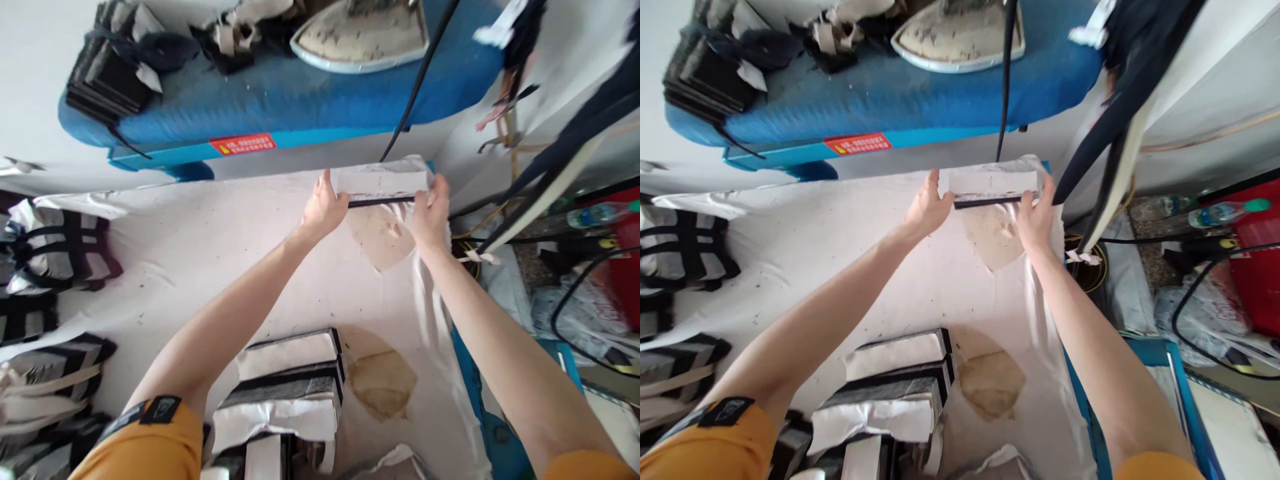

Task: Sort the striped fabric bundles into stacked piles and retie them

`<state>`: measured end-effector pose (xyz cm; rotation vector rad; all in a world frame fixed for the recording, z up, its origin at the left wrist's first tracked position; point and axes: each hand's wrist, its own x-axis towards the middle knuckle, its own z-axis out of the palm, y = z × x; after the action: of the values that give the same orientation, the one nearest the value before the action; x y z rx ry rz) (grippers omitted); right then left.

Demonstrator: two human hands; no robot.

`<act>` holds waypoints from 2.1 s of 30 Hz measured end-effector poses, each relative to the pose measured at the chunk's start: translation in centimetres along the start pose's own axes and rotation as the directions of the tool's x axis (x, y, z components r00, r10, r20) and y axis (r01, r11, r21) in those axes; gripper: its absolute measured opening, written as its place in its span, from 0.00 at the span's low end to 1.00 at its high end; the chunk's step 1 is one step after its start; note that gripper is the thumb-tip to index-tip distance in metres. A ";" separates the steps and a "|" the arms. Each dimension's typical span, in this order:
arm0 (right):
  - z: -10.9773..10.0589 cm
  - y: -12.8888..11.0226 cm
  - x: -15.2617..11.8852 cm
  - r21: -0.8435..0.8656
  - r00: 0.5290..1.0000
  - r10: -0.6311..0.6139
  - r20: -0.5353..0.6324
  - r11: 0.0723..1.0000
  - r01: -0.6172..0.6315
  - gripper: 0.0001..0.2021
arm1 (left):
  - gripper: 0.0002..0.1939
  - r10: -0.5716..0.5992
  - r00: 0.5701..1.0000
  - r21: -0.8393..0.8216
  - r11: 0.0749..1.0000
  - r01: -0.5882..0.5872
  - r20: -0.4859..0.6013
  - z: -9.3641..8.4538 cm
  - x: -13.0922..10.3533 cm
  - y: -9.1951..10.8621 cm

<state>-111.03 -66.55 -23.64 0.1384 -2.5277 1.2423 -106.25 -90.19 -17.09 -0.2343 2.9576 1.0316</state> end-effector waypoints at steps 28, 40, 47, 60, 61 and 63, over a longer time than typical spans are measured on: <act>-0.7 -17.2 -17.2 0.106 -0.177 -0.036 0.984 0.908 0.406 0.19 | 0.19 -0.192 0.570 0.220 0.975 0.020 0.799 -7.7 -24.1 -6.1; -1.0 -15.0 -14.8 0.098 0.128 -0.359 0.925 0.550 0.829 0.20 | 0.21 0.217 0.861 0.424 0.798 -0.428 0.460 -5.8 -21.9 -8.0; -0.5 -14.3 -16.4 0.062 0.154 -0.319 0.935 0.576 0.815 0.21 | 0.24 0.131 0.846 0.497 0.759 -0.421 0.517 -4.6 -22.0 -8.5; -0.8 -14.7 -15.9 0.073 0.114 -0.262 0.958 0.611 0.788 0.16 | 0.18 0.102 0.858 0.243 0.936 -0.254 0.504 -7.8 -22.1 -12.8; -0.7 -15.0 -15.3 0.090 0.104 -0.259 0.960 0.642 0.761 0.15 | 0.19 0.063 0.871 0.201 0.963 -0.182 0.487 -8.3 -21.8 -12.7; -0.4 -15.8 -13.3 0.138 0.083 -0.271 0.959 0.700 0.700 0.13 | 0.23 -0.064 0.869 0.086 0.996 0.025 0.491 -9.7 -20.7 -12.6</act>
<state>-94.86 -76.73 -15.81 2.1078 -2.9572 0.2430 -83.52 -103.07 -16.23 -0.0277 2.5047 0.8167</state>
